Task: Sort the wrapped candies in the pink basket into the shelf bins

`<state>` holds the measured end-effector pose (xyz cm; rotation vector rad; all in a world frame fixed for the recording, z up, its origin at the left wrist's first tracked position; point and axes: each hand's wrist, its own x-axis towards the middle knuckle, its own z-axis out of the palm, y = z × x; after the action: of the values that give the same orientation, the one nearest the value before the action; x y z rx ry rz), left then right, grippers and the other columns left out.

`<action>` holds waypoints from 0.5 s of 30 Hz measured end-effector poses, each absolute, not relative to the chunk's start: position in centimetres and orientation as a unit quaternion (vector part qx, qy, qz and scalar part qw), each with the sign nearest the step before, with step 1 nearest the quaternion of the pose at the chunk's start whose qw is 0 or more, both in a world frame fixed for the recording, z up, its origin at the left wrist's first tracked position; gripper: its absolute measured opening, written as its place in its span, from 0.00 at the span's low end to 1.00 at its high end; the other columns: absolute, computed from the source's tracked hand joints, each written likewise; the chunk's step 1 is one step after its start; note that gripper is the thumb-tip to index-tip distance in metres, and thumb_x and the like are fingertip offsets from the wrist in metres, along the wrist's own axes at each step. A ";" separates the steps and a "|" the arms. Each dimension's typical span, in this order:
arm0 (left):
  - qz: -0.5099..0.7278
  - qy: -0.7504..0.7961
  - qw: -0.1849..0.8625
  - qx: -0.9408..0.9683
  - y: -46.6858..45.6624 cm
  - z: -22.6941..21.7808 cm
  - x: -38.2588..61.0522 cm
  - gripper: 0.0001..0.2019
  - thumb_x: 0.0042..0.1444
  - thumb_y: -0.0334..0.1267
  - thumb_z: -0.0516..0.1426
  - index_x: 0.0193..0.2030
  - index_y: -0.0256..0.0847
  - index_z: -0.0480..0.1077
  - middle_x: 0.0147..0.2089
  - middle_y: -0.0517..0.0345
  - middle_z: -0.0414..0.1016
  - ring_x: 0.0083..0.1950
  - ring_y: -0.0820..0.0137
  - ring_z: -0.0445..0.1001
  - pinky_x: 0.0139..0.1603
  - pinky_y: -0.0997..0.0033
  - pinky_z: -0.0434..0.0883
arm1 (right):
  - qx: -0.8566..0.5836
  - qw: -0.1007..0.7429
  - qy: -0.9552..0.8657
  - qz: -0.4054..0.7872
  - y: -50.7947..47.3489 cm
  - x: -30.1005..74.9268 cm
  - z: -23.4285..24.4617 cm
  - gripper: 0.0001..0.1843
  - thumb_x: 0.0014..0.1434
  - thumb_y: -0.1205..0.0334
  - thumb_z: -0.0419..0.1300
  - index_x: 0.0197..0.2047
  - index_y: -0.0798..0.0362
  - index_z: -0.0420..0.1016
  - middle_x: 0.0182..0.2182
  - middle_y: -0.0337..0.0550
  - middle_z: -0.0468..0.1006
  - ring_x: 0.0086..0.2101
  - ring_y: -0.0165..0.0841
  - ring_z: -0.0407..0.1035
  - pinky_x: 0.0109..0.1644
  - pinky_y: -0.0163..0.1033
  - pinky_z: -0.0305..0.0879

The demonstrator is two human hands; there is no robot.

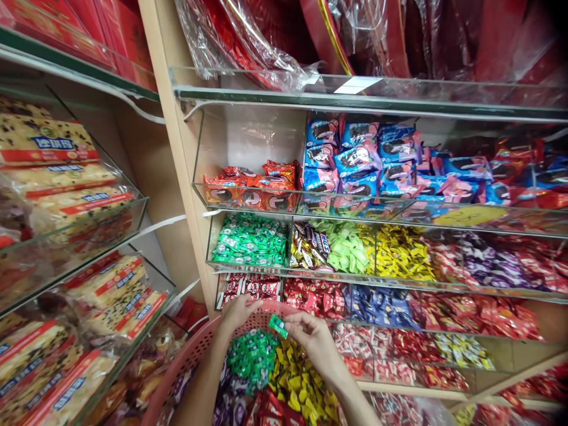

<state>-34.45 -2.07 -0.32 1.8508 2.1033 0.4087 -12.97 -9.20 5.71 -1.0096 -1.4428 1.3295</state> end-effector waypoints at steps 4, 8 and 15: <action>0.133 0.729 0.140 0.656 -2.0 -0.4 -34.5 0.27 0.51 0.64 0.45 0.32 0.42 0.70 0.34 0.58 0.76 0.36 0.69 0.72 0.29 0.76 0.53 | -0.424 0.397 -0.651 0.489 -9.4 -13.5 4.7 0.15 0.52 0.50 0.58 0.32 0.54 0.76 0.23 0.40 0.74 0.24 0.32 0.66 0.27 0.35 0.62; 0.130 0.728 0.139 0.658 -2.0 -0.4 -34.5 0.26 0.52 0.63 0.45 0.31 0.42 0.70 0.34 0.58 0.76 0.36 0.69 0.72 0.30 0.76 0.54 | -0.456 0.397 -0.702 0.378 -9.2 -14.0 2.7 0.17 0.53 0.55 0.57 0.46 0.52 0.74 0.36 0.46 0.77 0.36 0.40 0.71 0.39 0.43 0.68; 0.139 0.720 0.135 0.666 -1.7 -1.1 -34.9 0.26 0.52 0.63 0.44 0.32 0.42 0.69 0.33 0.59 0.76 0.34 0.71 0.71 0.29 0.77 0.52 | -0.508 0.362 -0.715 0.316 -10.1 -13.0 1.9 0.19 0.55 0.57 0.56 0.50 0.51 0.70 0.44 0.49 0.76 0.41 0.42 0.71 0.45 0.47 0.67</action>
<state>-34.88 -1.66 -1.14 1.9287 2.0868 0.4030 -12.97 -10.10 1.90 -1.3073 -1.8405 0.8138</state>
